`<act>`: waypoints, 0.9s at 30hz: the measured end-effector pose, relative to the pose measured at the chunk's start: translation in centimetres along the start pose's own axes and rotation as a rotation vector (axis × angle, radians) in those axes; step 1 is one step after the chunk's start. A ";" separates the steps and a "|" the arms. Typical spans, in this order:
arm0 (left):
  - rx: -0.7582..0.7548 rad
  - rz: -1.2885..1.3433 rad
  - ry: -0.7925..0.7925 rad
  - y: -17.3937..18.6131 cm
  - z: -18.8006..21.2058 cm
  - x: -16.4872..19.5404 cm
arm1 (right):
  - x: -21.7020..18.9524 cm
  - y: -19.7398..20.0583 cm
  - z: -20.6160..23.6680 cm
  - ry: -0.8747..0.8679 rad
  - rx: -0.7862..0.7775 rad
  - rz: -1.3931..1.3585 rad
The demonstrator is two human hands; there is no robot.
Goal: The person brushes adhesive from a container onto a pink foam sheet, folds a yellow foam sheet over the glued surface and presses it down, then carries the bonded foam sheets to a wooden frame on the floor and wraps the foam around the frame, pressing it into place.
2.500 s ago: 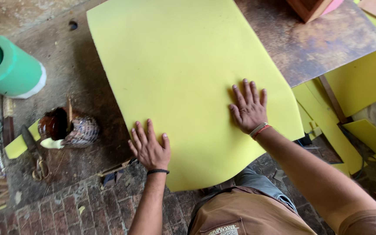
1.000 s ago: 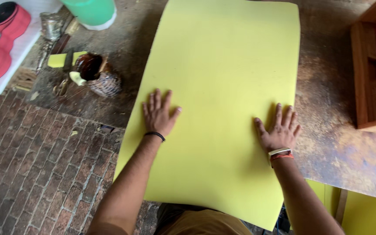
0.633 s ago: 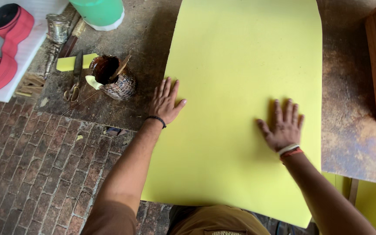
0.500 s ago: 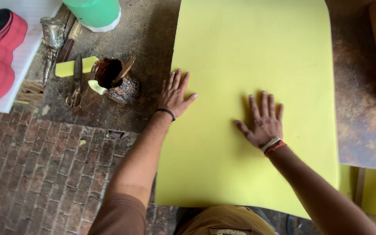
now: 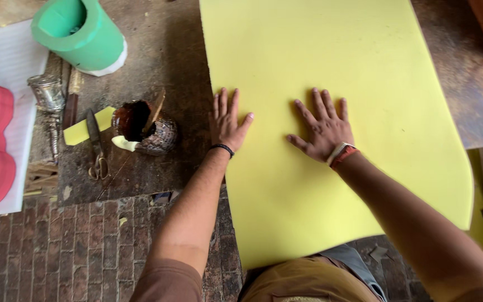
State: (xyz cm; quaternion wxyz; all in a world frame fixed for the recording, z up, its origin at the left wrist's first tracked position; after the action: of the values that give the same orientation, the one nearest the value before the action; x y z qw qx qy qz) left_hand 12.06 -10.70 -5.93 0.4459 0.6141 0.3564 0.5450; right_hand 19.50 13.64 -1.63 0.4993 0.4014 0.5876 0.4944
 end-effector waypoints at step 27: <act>-0.079 -0.300 0.000 -2.2 11.0 11.9 | 2.5 -1.6 10.4 0.118 -0.030 -0.131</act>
State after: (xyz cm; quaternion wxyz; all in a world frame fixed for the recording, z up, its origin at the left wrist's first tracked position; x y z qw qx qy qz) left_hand 24.85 -0.66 -3.88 0.5460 0.5362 0.4224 0.4857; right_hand 29.31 17.61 -3.76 0.5010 0.3244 0.6336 0.4922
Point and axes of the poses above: each hand's wrist, its own z-axis away from the middle knuckle, its own y-axis out of the back of the hand, x = y × z, the point moved 6 cm from there along -z, towards the middle knuckle, and after that the axes turned 6 degrees about -z, right-handed, at the moved point
